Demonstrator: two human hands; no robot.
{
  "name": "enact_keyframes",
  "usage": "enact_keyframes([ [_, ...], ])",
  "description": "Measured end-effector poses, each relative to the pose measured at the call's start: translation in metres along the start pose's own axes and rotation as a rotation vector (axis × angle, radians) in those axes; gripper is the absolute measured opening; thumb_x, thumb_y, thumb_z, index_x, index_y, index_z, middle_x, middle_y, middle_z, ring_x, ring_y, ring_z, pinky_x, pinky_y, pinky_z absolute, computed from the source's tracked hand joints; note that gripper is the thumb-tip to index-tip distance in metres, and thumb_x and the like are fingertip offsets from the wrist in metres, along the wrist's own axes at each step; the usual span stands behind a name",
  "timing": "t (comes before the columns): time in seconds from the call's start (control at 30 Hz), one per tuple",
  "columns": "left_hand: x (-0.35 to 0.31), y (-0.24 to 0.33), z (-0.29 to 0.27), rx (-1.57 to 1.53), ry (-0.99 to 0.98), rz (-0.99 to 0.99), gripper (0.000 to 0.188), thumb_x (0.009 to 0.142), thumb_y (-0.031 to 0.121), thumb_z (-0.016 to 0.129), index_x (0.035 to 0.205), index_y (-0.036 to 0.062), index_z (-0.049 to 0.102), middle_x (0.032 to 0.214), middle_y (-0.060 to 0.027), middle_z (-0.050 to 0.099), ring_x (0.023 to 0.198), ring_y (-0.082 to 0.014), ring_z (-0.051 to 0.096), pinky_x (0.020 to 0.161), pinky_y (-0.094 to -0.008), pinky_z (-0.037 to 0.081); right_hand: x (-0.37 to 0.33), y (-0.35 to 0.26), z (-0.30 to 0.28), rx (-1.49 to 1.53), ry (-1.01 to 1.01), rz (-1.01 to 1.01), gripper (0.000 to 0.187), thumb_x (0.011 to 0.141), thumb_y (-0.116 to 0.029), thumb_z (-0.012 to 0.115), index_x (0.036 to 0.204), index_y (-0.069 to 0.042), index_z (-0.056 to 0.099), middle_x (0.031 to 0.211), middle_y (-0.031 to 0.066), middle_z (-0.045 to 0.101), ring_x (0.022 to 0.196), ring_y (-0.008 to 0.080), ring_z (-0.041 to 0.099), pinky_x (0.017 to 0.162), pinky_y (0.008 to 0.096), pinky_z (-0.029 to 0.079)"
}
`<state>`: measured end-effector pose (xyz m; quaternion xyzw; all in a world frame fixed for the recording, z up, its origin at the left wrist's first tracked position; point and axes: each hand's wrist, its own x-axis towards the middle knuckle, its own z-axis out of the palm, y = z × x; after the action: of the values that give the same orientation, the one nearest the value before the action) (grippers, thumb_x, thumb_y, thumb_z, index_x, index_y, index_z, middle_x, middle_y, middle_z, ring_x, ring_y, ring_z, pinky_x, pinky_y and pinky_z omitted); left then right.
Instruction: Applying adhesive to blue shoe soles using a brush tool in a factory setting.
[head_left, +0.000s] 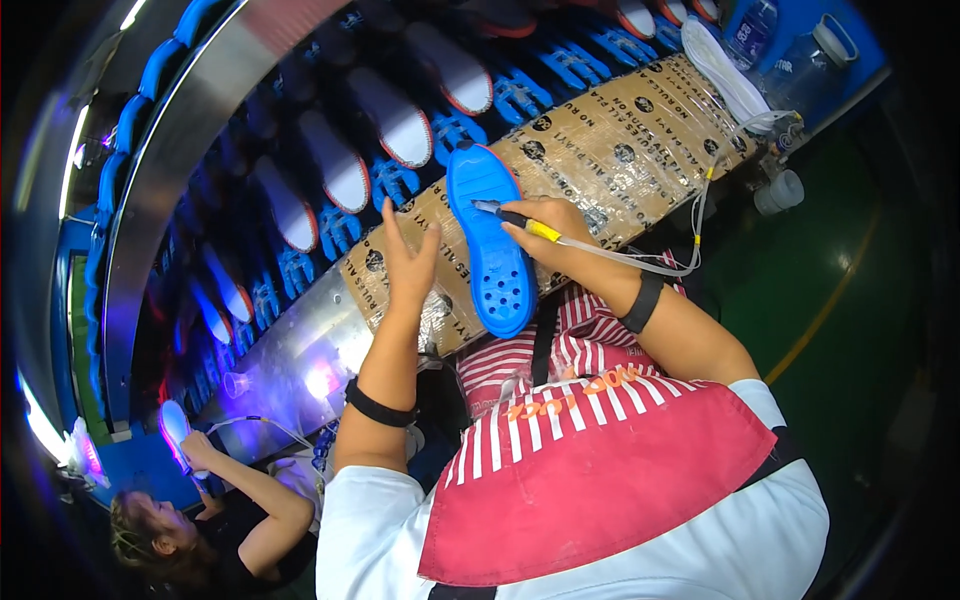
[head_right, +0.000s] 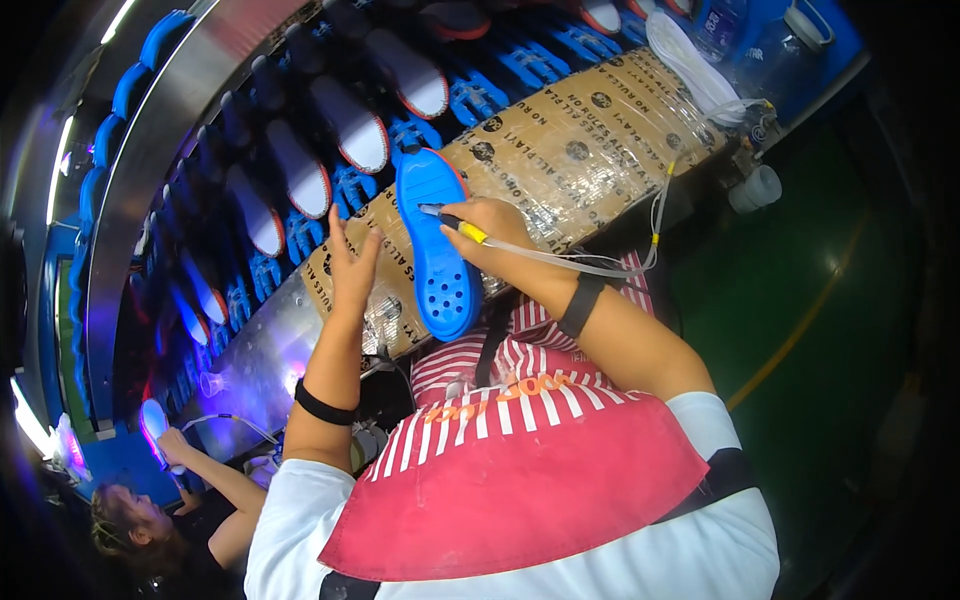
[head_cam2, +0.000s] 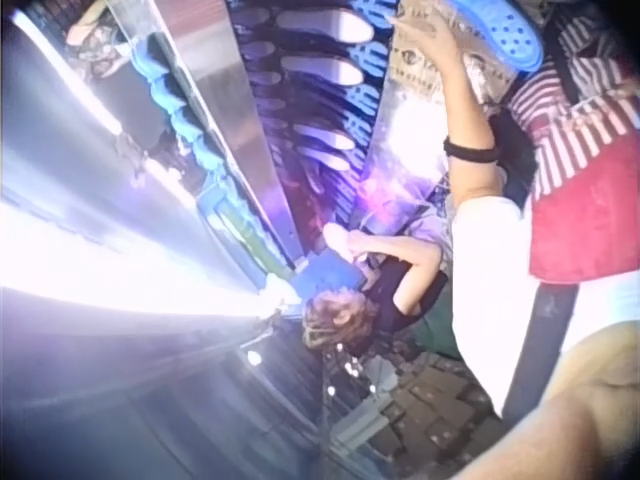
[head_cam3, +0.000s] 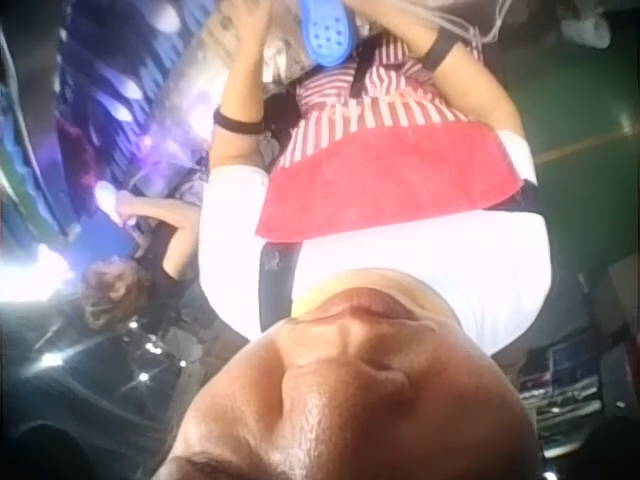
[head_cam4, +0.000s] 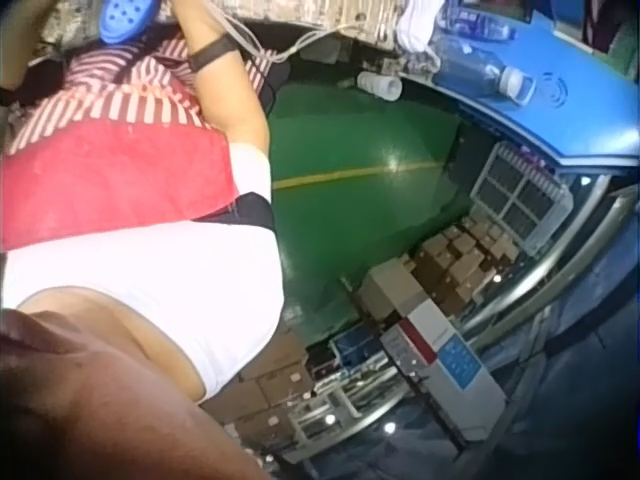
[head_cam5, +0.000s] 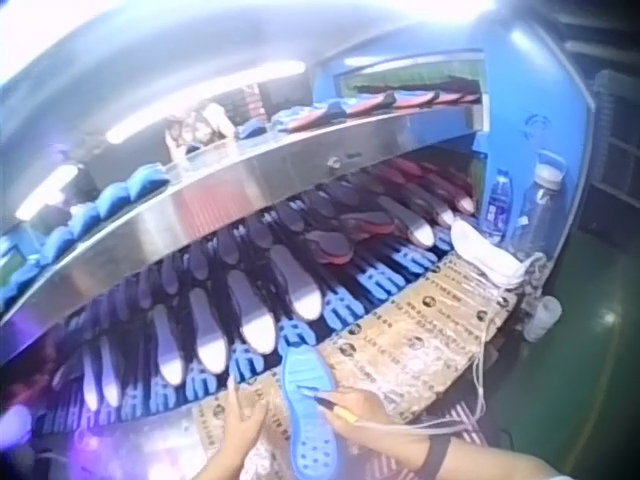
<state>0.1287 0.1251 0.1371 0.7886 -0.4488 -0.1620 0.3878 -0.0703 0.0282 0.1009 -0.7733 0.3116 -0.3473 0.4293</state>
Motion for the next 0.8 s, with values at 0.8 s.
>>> enact_keyframes([
  [0.8, 0.201, -0.126, -0.068, 1.130, 0.305, -0.138, 0.077, 0.080, 0.030, 0.054, 0.145, 0.0215, 0.014, 0.146, -0.0214, 0.017, 0.135, -0.0384, 0.016, 0.099, -0.0615, 0.025, -0.001, -0.024, 0.001, 0.070, 0.039, 0.064, 0.023, 0.076, -0.016, 0.066, 0.095, -0.002, 0.066, 0.081, 0.0173, 0.065, 0.071, 0.0300, 0.064, 0.065, 0.0337, 0.050],
])
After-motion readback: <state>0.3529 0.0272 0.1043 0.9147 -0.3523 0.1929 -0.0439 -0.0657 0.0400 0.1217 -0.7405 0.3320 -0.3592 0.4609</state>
